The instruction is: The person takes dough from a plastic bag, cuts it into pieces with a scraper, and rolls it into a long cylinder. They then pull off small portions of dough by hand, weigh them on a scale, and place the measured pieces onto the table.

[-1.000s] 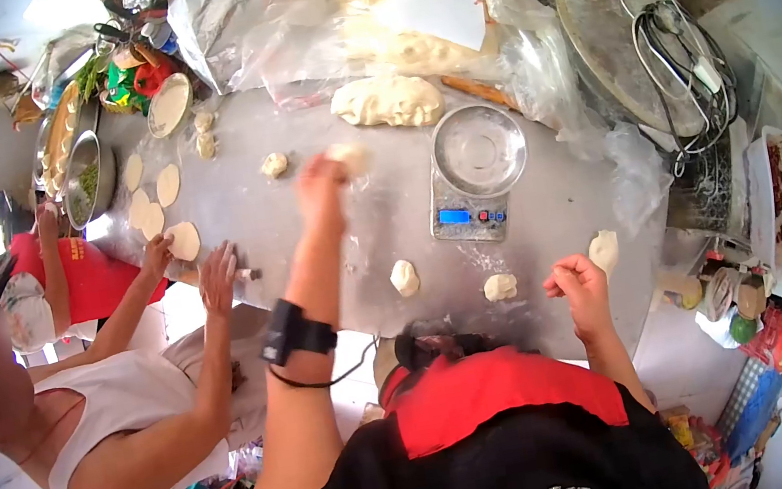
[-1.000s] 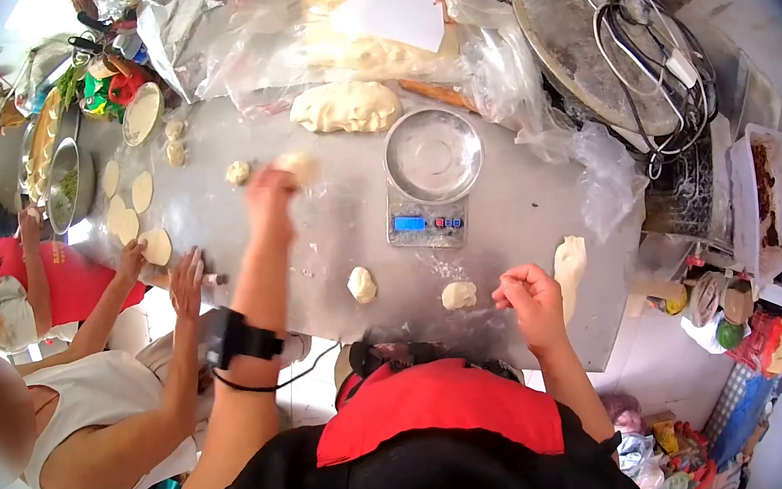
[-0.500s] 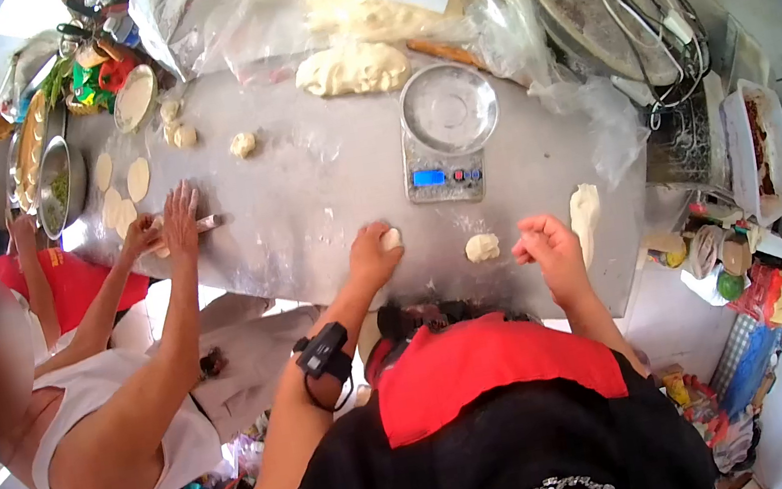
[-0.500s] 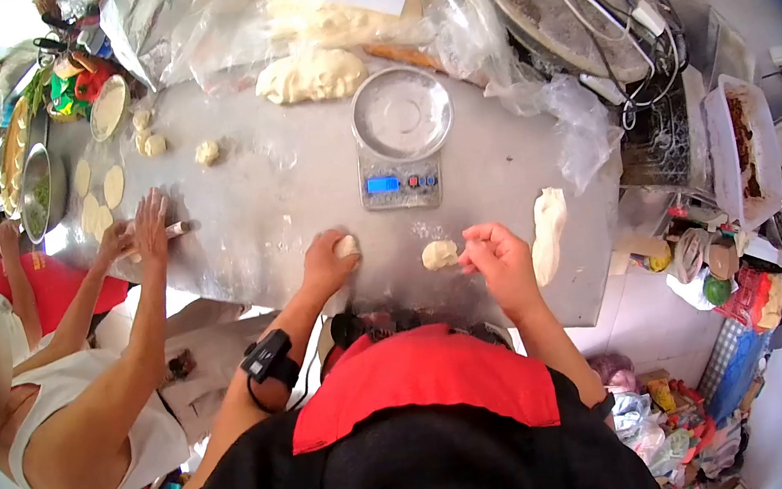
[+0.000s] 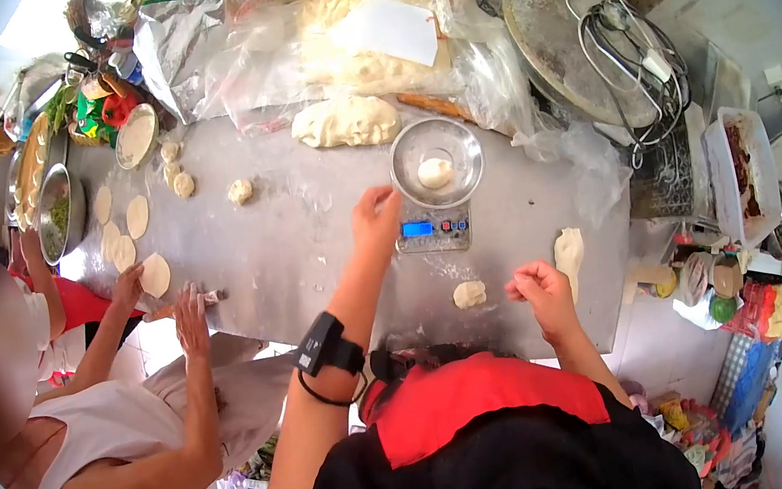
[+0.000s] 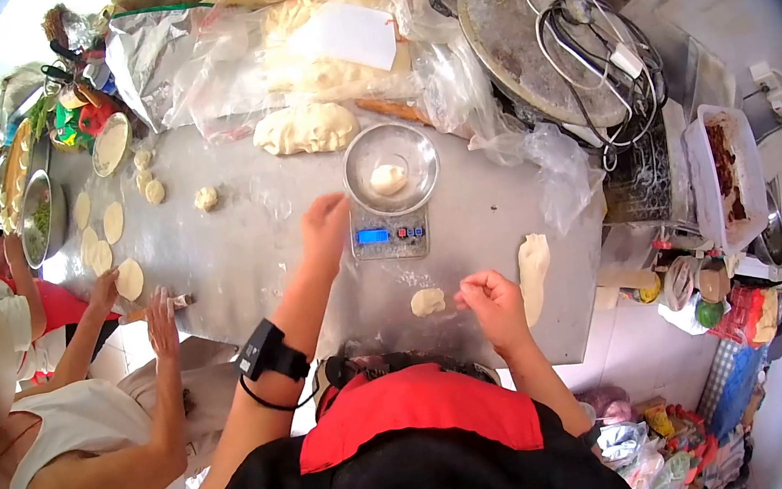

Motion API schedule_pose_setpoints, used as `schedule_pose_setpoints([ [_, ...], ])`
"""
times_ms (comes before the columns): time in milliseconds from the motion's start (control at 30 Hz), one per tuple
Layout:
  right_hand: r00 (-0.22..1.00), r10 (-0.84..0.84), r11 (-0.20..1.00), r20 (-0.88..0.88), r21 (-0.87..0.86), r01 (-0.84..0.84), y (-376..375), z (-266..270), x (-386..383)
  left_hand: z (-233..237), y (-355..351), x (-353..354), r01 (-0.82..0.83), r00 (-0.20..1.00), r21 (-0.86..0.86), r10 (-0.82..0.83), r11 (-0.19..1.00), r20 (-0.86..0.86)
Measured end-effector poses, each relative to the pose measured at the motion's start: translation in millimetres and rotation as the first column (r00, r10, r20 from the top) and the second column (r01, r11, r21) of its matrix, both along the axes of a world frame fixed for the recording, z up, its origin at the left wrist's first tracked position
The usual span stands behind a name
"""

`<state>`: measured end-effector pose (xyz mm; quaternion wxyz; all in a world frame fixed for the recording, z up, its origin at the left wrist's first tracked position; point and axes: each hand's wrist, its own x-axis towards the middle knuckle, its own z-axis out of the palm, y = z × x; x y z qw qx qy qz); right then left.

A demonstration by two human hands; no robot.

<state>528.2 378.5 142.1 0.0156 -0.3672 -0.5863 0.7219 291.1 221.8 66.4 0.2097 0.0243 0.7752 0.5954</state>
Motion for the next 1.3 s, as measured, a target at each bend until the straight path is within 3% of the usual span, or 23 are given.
schedule_pose_setpoints([
  [133,0.992,0.037,0.998,0.124,-0.054,-0.030,8,-28,-17,-58,-30,35,-0.077,0.997,-0.122,0.078,0.990,0.002],
  [233,0.970,0.110,0.992,0.215,-0.081,-0.094,15,-59,-61,-85,-27,47,-0.190,0.978,0.053,0.185,0.980,0.093],
  [333,0.945,0.212,0.970,0.249,-0.172,-0.172,19,-69,-95,-61,-28,34,0.151,0.951,0.061,-0.162,0.987,0.265],
  [433,0.923,0.288,0.951,0.254,-0.189,-0.244,12,-73,-107,-52,-25,36,0.259,0.965,-0.225,-0.239,0.939,0.110],
  [533,0.902,0.344,0.936,0.263,-0.178,-0.305,5,-73,-96,-34,-34,50,0.125,0.990,-0.266,-0.140,0.956,-0.037],
  [633,0.888,0.384,0.918,0.252,-0.206,-0.339,-6,-82,-80,-49,-57,56,0.134,0.957,0.040,-0.140,0.990,0.255],
  [733,0.933,0.257,0.947,0.252,-0.257,-0.191,-20,-83,-62,-53,-73,74,-0.068,0.940,0.124,0.022,0.990,0.341],
  [767,0.940,0.234,0.952,0.250,-0.253,-0.170,-22,-82,-54,-64,-82,80,-0.064,0.964,-0.095,0.086,0.993,0.251],
  [867,0.955,0.192,0.964,0.225,-0.223,-0.142,-24,-71,-38,-47,-96,83,-0.177,0.943,-0.145,0.210,0.973,0.258],
  [967,0.959,0.194,0.973,0.205,-0.164,-0.162,-25,-70,-11,-43,-111,83,-0.195,0.920,-0.094,0.215,0.976,0.327],
  [1200,0.972,0.088,0.990,0.217,-0.129,-0.061,-18,-67,20,-38,-109,61,-0.175,0.979,0.006,0.173,0.985,0.105],
  [1300,0.969,0.033,0.990,0.245,-0.142,0.002,-20,-65,25,-12,-92,48,-0.076,0.991,-0.071,0.068,0.995,-0.112],
])
